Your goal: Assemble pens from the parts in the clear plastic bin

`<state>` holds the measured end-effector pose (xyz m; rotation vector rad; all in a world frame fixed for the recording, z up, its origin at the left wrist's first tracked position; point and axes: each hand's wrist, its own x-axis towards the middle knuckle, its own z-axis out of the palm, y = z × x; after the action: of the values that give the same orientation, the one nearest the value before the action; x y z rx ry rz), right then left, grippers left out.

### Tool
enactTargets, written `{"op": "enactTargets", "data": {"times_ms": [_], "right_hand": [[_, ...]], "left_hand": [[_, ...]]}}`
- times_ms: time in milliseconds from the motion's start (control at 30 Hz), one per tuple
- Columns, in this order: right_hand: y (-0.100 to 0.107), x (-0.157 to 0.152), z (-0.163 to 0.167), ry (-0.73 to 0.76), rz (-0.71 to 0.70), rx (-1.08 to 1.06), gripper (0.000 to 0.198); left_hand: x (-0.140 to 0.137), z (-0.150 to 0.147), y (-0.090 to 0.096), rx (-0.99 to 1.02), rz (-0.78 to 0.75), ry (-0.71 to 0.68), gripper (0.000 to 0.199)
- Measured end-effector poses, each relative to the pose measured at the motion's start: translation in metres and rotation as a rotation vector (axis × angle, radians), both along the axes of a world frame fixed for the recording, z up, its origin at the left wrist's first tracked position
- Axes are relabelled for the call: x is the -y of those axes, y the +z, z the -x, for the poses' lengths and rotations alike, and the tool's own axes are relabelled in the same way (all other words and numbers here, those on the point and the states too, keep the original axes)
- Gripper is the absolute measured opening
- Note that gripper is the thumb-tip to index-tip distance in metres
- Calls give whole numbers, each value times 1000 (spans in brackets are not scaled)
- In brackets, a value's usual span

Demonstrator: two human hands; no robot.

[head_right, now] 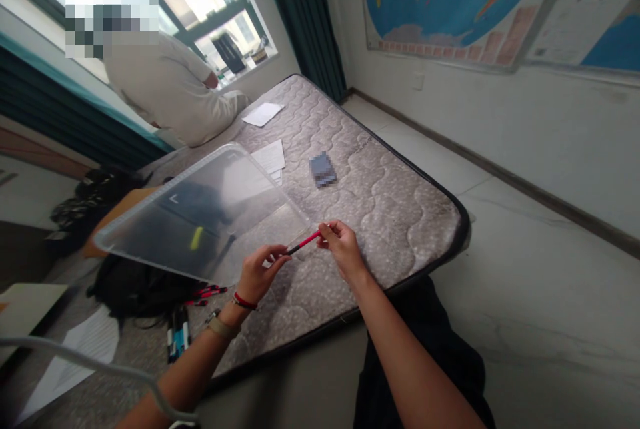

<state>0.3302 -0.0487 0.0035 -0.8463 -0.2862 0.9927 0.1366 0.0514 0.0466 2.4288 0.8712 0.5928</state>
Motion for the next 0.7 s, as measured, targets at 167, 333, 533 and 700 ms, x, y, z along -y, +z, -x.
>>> {"op": "enactTargets", "data": {"times_ms": [167, 333, 533, 700], "right_hand": [[6, 4, 7, 262, -21, 74, 37], [8, 7, 12, 403, -37, 71, 52], [-2, 3, 18, 349, 48, 165, 44], [-5, 1, 22, 272, 78, 369, 32]], "left_hand": [[30, 10, -32, 98, 284, 205, 22], [44, 13, -44, 136, 344, 270, 25], [43, 7, -43, 154, 371, 265, 30], [45, 6, -41, 131, 363, 244, 30]]}}
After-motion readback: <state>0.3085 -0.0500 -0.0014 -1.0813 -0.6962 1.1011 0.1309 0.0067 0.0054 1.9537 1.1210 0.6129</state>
